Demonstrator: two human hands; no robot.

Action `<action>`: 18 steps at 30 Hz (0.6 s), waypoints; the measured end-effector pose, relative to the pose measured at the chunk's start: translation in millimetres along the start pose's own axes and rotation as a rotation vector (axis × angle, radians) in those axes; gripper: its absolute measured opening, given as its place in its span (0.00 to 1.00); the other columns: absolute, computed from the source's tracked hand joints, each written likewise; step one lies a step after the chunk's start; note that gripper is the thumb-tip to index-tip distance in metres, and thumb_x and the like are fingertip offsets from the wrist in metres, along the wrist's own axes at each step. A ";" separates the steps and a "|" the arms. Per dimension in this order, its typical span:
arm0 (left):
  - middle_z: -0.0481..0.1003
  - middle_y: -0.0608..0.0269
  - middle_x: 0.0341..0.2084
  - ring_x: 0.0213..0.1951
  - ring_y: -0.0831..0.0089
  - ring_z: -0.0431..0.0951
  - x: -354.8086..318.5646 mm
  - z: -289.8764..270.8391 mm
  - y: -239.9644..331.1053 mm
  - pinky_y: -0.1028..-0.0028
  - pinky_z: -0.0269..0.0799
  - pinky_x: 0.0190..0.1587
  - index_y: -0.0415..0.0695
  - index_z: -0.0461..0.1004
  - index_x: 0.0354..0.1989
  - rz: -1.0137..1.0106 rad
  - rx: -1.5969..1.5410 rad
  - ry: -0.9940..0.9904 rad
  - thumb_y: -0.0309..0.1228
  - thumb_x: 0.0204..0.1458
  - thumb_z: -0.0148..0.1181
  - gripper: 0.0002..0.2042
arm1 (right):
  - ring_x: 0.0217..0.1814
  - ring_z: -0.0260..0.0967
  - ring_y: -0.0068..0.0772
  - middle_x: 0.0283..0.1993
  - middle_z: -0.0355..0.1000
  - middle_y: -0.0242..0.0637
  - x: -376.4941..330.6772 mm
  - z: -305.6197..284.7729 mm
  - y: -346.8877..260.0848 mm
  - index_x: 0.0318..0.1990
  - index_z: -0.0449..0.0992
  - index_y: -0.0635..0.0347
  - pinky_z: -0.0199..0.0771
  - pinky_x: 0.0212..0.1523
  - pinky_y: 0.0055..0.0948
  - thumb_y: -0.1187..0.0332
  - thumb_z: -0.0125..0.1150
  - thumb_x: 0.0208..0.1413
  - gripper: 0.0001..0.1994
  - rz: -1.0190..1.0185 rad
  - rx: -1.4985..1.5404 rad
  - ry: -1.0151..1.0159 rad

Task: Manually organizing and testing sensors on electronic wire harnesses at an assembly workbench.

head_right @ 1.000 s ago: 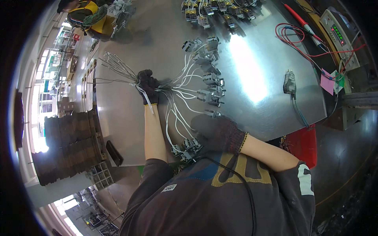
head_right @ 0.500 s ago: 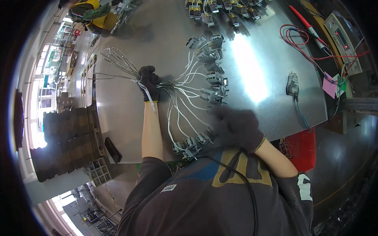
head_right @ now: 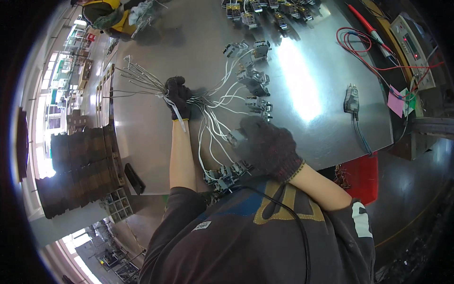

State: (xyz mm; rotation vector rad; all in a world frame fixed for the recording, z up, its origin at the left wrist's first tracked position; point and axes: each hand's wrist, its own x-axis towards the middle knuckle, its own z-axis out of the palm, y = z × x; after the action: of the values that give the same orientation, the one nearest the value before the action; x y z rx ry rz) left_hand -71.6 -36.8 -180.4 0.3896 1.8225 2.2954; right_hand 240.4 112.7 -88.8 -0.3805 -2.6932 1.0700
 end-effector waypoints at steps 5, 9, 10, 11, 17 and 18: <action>0.59 0.78 0.13 0.15 0.84 0.55 -0.6 -4.8 -4.6 0.76 0.54 0.20 0.46 0.77 0.37 -0.025 -0.048 -0.033 0.45 0.68 0.57 0.15 | 0.43 0.81 0.42 0.52 0.79 0.46 -3.7 26.4 32.8 0.57 0.75 0.56 0.80 0.42 0.36 0.58 0.70 0.59 0.22 0.050 0.532 0.021; 0.63 0.76 0.16 0.16 0.83 0.57 -0.6 -8.9 -3.0 0.75 0.58 0.21 0.47 0.77 0.39 0.015 -0.048 -0.147 0.45 0.69 0.55 0.15 | 0.44 0.82 0.38 0.52 0.79 0.46 -20.6 5.6 41.9 0.54 0.79 0.58 0.80 0.41 0.35 0.59 0.69 0.59 0.19 0.103 0.361 -0.050; 0.63 0.76 0.16 0.16 0.83 0.57 -0.5 -6.9 -1.8 0.75 0.58 0.21 0.47 0.77 0.39 0.011 -0.050 -0.142 0.45 0.69 0.55 0.15 | 0.44 0.82 0.38 0.52 0.79 0.46 -21.6 -2.9 38.5 0.54 0.79 0.58 0.80 0.41 0.35 0.59 0.69 0.59 0.19 0.105 0.359 -0.056; 0.65 0.76 0.18 0.17 0.83 0.58 0.8 -4.9 -1.3 0.75 0.59 0.22 0.47 0.77 0.39 -0.021 -0.017 -0.140 0.45 0.69 0.56 0.15 | 0.41 0.82 0.35 0.48 0.80 0.46 -22.0 -11.7 35.0 0.54 0.80 0.58 0.79 0.40 0.35 0.59 0.69 0.60 0.19 0.096 0.129 -0.053; 0.69 0.74 0.23 0.20 0.83 0.61 3.4 -8.4 -4.5 0.76 0.59 0.23 0.49 0.77 0.39 -0.027 -0.004 -0.159 0.48 0.67 0.57 0.15 | 0.32 0.81 0.37 0.29 0.80 0.41 7.0 -59.8 63.3 0.58 0.78 0.56 0.79 0.37 0.37 0.57 0.68 0.58 0.22 0.119 0.176 0.034; 0.68 0.75 0.22 0.20 0.83 0.60 2.5 -7.6 -5.0 0.76 0.58 0.23 0.49 0.77 0.39 -0.022 0.001 -0.146 0.48 0.67 0.57 0.15 | 0.32 0.81 0.39 0.31 0.80 0.41 17.8 -59.7 69.7 0.60 0.77 0.54 0.80 0.37 0.37 0.57 0.68 0.58 0.24 0.206 0.176 0.065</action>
State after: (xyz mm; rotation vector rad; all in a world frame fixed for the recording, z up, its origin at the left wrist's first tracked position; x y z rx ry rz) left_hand -76.4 -41.9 -186.6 0.5198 1.7490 2.1897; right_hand 252.1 205.3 -92.8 -0.6589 -2.5194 1.3147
